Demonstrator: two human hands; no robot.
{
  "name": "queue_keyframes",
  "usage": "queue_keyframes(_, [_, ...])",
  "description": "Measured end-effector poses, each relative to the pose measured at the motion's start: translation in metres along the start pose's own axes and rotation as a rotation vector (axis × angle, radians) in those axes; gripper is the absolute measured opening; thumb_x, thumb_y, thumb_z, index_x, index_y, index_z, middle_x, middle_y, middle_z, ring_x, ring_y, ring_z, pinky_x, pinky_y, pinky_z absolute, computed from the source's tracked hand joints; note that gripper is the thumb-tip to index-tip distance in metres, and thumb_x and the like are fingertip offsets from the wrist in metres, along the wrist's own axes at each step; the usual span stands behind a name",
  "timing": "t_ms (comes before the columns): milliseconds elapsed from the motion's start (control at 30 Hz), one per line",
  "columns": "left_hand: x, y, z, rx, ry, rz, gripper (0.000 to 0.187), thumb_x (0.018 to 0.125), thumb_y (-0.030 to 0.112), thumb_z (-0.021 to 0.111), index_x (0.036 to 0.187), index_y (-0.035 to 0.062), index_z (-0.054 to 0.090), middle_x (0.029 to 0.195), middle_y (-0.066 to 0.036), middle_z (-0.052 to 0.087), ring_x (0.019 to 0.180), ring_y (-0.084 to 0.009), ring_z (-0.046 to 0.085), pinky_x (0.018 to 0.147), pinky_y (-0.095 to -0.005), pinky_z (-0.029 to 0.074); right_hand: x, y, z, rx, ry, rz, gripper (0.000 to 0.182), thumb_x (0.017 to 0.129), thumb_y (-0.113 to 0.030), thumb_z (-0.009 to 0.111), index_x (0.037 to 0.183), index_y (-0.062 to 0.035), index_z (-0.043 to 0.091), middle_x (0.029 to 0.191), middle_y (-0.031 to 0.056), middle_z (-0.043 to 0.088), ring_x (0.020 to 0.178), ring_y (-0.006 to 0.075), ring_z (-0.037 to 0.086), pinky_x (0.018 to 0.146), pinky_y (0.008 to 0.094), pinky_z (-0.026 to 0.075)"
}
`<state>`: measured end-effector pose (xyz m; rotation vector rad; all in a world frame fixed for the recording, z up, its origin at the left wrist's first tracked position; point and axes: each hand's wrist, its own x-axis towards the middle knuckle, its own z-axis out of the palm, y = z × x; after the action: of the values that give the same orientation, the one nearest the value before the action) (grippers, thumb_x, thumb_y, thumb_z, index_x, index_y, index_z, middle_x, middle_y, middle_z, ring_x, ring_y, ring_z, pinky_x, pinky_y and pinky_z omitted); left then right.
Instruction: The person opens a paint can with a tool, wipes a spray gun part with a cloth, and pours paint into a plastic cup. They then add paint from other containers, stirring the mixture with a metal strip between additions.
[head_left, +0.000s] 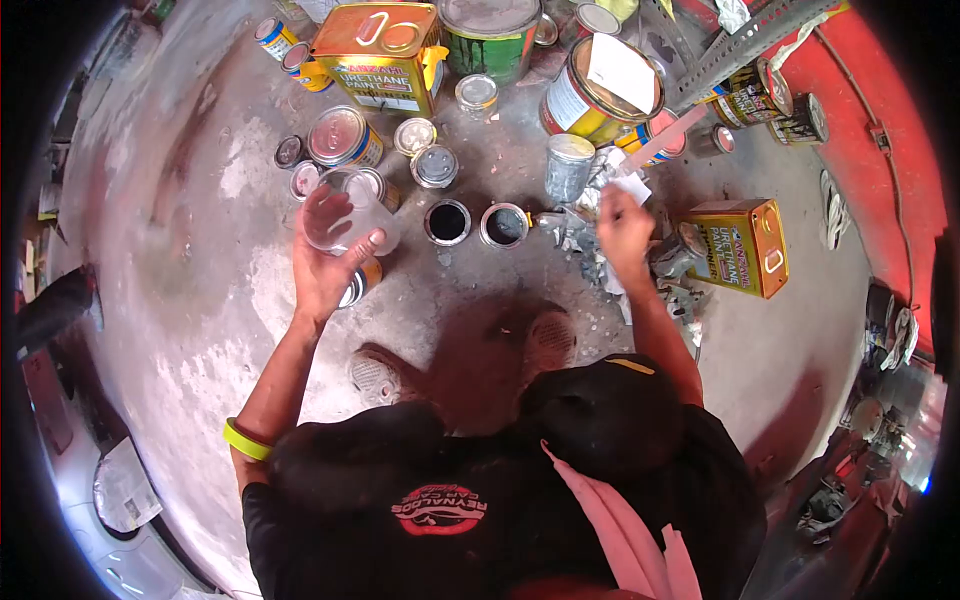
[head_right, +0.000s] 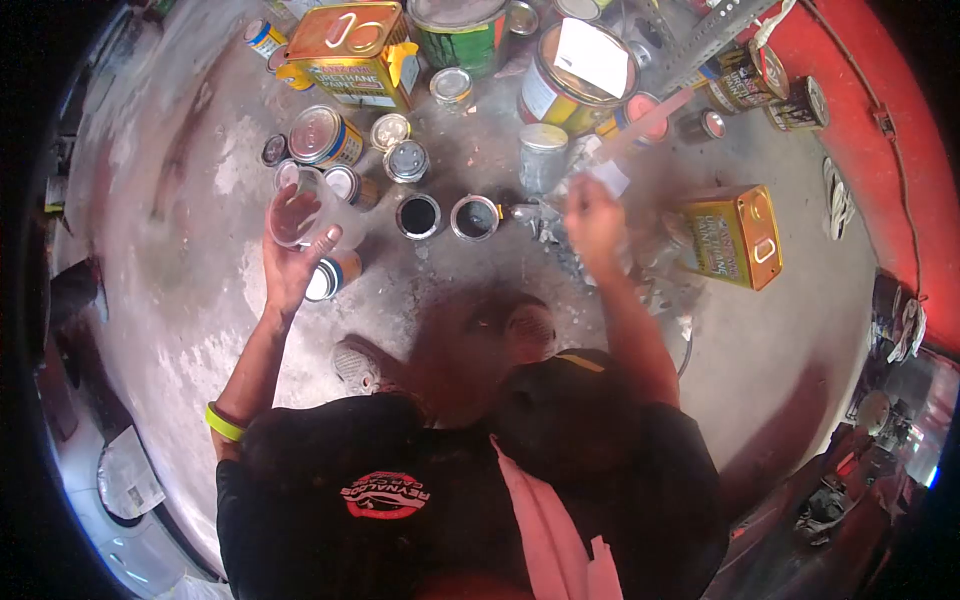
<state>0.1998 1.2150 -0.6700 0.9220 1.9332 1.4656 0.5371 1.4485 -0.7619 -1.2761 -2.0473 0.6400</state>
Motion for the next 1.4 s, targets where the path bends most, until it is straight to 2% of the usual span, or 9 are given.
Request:
queue_keyframes(233, [-0.008,-0.005,-0.004,-0.117,-0.159,-0.046,0.092,0.068,0.022,0.092,0.142,0.0038,0.04,0.127,-0.012,0.057,0.118,-0.0242,0.056,0.101,-0.0394,0.047,-0.061,-0.009,0.033,0.062,0.011,-0.017,0.015,0.088,-0.01,0.066,0.101,-0.0046,0.068,0.091,0.0162,0.07,0.082,0.0353,0.068,0.072,0.0421,0.055])
queue_keyframes(433, [-0.008,-0.009,0.001,-0.049,-0.22,-0.066,0.101,0.064,0.025,0.094,0.144,0.0029,0.036,0.131,-0.013,0.054,0.123,-0.0255,0.053,0.102,-0.0413,0.045,0.04,0.037,-0.027,-0.258,0.369,-0.04,0.022,0.09,-0.008,0.062,0.112,-0.0055,0.064,0.085,0.016,0.061,0.075,0.0343,0.063,0.068,0.0464,0.05])
queue_keyframes(533, [-0.007,-0.004,0.008,-0.01,-0.22,-0.033,0.102,0.065,0.023,0.094,0.145,0.0021,0.035,0.131,-0.014,0.053,0.123,-0.0261,0.053,0.103,-0.0418,0.045,0.066,0.048,-0.042,-0.37,0.227,0.092,0.051,0.083,-0.002,0.059,0.133,-0.0094,0.052,0.109,0.017,0.061,0.109,0.0381,0.057,0.084,0.0493,0.05])
queue_keyframes(733, [-0.008,-0.001,0.009,0.02,-0.219,-0.022,0.1,0.065,0.02,0.093,0.145,0.0018,0.036,0.13,-0.015,0.054,0.122,-0.0263,0.054,0.103,-0.0418,0.045,0.073,0.041,-0.03,-0.394,0.168,0.156,0.051,0.082,-0.002,0.062,0.131,-0.01,0.052,0.107,0.0171,0.06,0.095,0.0397,0.062,0.079,0.0508,0.052])
queue_keyframes(833, [-0.009,-0.003,0.007,0.043,-0.188,-0.046,0.1,0.064,0.021,0.094,0.144,0.0018,0.037,0.129,-0.014,0.055,0.121,-0.0259,0.054,0.103,-0.0415,0.045,0.03,0.021,-0.014,-0.183,0.425,-0.143,0.02,0.088,-0.005,0.065,0.108,-0.0037,0.061,0.084,0.0125,0.059,0.068,0.0268,0.06,0.062,0.0382,0.049])
queue_keyframes(900, [-0.009,-0.003,0.007,0.06,-0.172,-0.057,0.1,0.063,0.022,0.094,0.143,0.0017,0.037,0.128,-0.014,0.055,0.121,-0.0258,0.055,0.103,-0.0412,0.045,-0.025,-0.001,0.006,0.111,0.256,-0.132,0.014,0.086,-0.008,0.071,0.094,0.0002,0.063,0.067,0.0088,0.056,0.057,0.0224,0.055,0.056,0.0338,0.047])
queue_keyframes(967, [-0.008,-0.001,0.009,0.031,-0.205,-0.056,0.099,0.063,0.023,0.095,0.141,0.0017,0.039,0.129,-0.014,0.055,0.122,-0.0254,0.055,0.103,-0.0409,0.045,-0.077,-0.007,0.027,0.095,-0.223,0.112,0.043,0.083,-0.014,0.074,0.12,0.0,0.058,0.108,0.0195,0.065,0.095,0.0338,0.067,0.08,0.0415,0.054])
queue_keyframes(1067, [-0.009,0.002,0.014,0.091,-0.245,-0.015,0.096,0.063,0.025,0.095,0.14,0.0017,0.04,0.129,-0.014,0.055,0.124,-0.0256,0.054,0.105,-0.0406,0.044,-0.092,-0.019,0.062,0.1,-0.383,0.042,0.077,0.077,-0.023,0.082,0.138,0.0009,0.042,0.127,0.0231,0.058,0.115,0.0382,0.06,0.095,0.0445,0.049])
queue_keyframes(1400, [-0.029,0.017,0.012,0.052,-0.392,-0.087,0.1,0.063,0.028,0.095,0.141,0.0035,0.038,0.133,-0.015,0.055,0.124,-0.0252,0.055,0.106,-0.0401,0.045,-0.059,-0.023,0.107,0.125,-0.44,0.033,0.098,0.067,-0.04,0.088,0.14,0.0009,0.038,0.132,0.0223,0.055,0.121,0.0389,0.056,0.099,0.0457,0.047])
